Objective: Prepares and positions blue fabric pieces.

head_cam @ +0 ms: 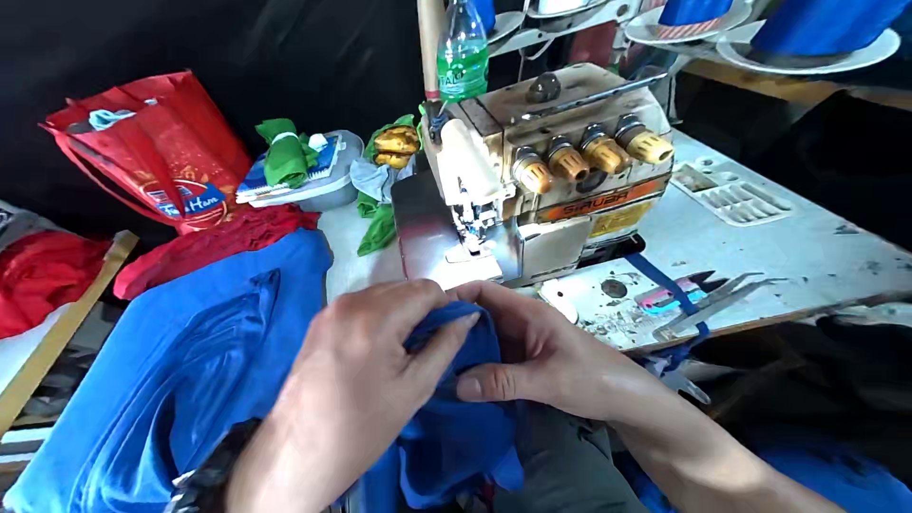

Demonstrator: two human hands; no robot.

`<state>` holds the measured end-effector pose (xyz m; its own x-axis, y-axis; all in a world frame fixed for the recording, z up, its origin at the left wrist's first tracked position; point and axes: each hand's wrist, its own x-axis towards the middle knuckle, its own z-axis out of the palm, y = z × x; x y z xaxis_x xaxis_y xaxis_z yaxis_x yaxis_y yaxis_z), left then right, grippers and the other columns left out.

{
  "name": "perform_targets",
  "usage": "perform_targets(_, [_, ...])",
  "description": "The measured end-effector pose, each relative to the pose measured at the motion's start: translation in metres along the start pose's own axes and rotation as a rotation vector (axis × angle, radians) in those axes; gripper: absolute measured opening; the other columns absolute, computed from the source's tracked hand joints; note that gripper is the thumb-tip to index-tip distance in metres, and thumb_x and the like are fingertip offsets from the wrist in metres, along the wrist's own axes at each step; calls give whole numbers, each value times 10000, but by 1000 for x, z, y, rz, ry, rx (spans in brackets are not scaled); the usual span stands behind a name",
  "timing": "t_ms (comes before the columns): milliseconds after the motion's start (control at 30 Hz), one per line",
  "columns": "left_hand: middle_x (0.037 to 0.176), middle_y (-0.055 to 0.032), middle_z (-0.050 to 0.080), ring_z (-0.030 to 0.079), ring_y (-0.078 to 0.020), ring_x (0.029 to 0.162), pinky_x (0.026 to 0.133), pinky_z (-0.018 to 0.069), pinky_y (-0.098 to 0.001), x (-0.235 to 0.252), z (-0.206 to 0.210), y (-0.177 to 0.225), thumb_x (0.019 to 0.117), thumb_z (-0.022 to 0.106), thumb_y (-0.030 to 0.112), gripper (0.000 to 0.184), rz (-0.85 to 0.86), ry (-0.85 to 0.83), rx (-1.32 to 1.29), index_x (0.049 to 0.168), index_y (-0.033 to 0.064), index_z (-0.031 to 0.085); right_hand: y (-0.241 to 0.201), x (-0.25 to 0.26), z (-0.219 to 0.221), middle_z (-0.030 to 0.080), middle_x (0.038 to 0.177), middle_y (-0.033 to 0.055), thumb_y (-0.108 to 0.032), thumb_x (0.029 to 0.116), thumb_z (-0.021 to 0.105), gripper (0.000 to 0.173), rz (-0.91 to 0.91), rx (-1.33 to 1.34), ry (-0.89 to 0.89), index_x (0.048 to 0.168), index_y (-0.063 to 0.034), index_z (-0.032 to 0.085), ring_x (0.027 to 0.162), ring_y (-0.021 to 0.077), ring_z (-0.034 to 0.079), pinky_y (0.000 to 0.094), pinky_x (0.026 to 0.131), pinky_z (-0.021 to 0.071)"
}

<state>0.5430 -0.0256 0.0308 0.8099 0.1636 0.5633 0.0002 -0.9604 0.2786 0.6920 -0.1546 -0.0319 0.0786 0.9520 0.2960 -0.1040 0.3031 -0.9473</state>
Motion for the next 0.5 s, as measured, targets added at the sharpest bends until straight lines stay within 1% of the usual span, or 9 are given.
perform_targets(33, [770, 100, 650, 585, 75, 708, 624, 484, -93, 2, -8, -4, 937, 667, 244, 143, 10, 5, -4, 875, 135, 736, 3, -6, -5, 724, 956, -41, -73, 910, 717, 359, 14, -19, -27, 1242, -92, 582, 873, 11, 690, 188, 783, 584])
perform_targets(100, [833, 91, 681, 595, 81, 756, 669, 493, -112, -1, -32, -16, 968, 651, 263, 170, -8, 21, 25, 933, 116, 729, 13, -26, -21, 686, 875, -85, -183, 937, 715, 182, 57, -94, -123, 1090, -97, 665, 810, -46, 642, 150, 724, 548])
perform_targets(167, [842, 79, 685, 598, 83, 760, 685, 504, -129, -11, -58, -30, 981, 654, 255, 198, -112, 61, 49, 930, 73, 714, 25, -47, -39, 658, 835, -86, -240, 962, 698, 166, 85, -121, -267, 1028, -89, 675, 760, -67, 602, 126, 676, 509])
perform_targets(233, [804, 76, 681, 615, 77, 739, 694, 531, -129, -20, -74, -44, 960, 644, 155, 163, -234, 127, 17, 880, 19, 688, 33, -61, -53, 649, 843, -68, -214, 977, 681, 142, 80, -99, -320, 1011, -76, 675, 765, -63, 587, 116, 678, 489])
perform_targets(300, [797, 84, 673, 627, 67, 749, 726, 544, -139, -27, -76, -62, 950, 603, 72, 128, -340, 232, -34, 871, -11, 662, 33, -62, -61, 634, 974, -30, -227, 998, 656, 149, -7, -107, -259, 1005, -79, 671, 908, -22, 592, 141, 779, 503])
perform_targets(367, [820, 94, 653, 619, 70, 761, 736, 540, -140, -29, -71, -77, 986, 578, 90, 124, -442, 299, -23, 935, -1, 645, 28, -49, -62, 665, 1136, -22, -293, 1025, 615, 167, -94, -129, -94, 1033, -135, 669, 1102, 53, 624, 220, 921, 539])
perform_targets(400, [851, 90, 650, 613, 77, 778, 745, 532, -137, -28, -68, -82, 1008, 578, 125, 142, -465, 295, 1, 987, 3, 648, 25, -40, -59, 688, 1144, -18, -292, 1025, 605, 161, -120, -136, 6, 1071, -155, 675, 1114, 91, 649, 259, 936, 557])
perform_targets(433, [884, 90, 651, 608, 89, 801, 757, 524, -130, -26, -64, -84, 1017, 581, 162, 171, -442, 265, 26, 1022, 9, 658, 22, -28, -53, 698, 1129, -17, -298, 1022, 606, 172, -142, -158, 95, 1112, -166, 669, 1097, 111, 665, 276, 931, 570])
perform_targets(500, [936, 119, 687, 620, 103, 858, 781, 529, -115, -18, -50, -78, 1004, 612, 233, 188, -255, 158, 5, 1014, 72, 709, 15, -4, -36, 695, 1182, -10, -326, 986, 664, 307, -220, -196, 194, 1236, -154, 620, 1124, 133, 669, 299, 949, 581])
